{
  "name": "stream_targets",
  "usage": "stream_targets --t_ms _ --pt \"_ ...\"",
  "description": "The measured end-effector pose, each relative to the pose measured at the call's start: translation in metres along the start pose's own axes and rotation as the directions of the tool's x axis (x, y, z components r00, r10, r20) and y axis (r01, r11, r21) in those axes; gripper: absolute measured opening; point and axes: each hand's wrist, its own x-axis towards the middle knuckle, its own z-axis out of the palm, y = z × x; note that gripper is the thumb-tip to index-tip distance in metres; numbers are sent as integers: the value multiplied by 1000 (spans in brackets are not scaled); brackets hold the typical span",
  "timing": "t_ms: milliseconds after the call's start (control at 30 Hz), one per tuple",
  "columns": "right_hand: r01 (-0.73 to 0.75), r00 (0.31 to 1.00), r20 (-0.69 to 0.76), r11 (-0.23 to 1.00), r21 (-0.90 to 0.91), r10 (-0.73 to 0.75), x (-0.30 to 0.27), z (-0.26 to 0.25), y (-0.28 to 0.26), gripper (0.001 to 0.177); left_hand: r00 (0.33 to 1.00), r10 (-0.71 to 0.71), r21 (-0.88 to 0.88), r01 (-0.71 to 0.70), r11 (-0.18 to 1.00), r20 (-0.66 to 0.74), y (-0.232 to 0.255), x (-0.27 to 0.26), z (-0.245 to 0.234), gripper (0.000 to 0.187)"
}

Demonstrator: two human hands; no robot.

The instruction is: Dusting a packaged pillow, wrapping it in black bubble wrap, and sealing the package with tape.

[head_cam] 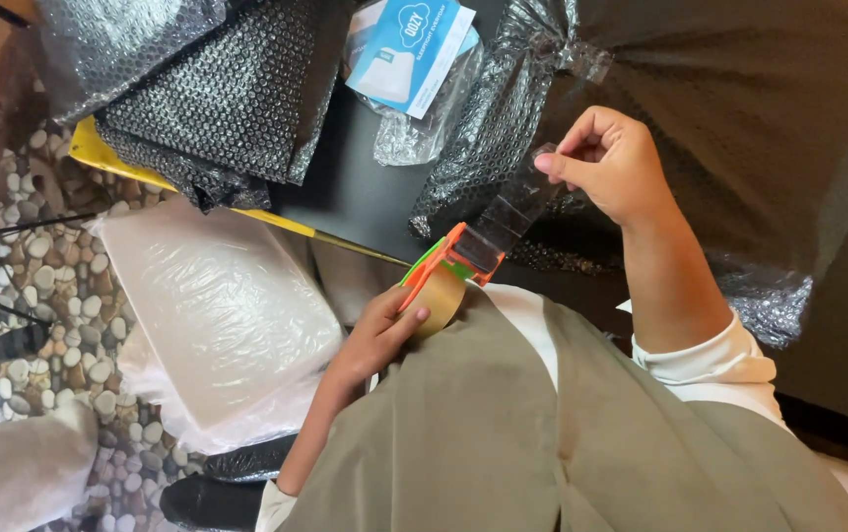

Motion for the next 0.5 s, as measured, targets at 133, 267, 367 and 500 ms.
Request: stream_targets --t_ms 133,267,367,500 --pt "-27 998 49 999 43 25 -4 3 9 24 998 26 36 -29 999 62 23 -7 0 25" --pt "-29 997 73 998 51 25 -4 6 16 25 1000 22 -7 -22 1000 -20 8 -15 14 25" --pt "-25 996 89 998 64 19 -3 8 18 25 987 -19 -43 13 999 -157 -31 -18 29 24" --pt "-31 993 115 995 91 20 -1 12 21 23 960 -12 -80 -11 997 -279 -36 -24 41 29"
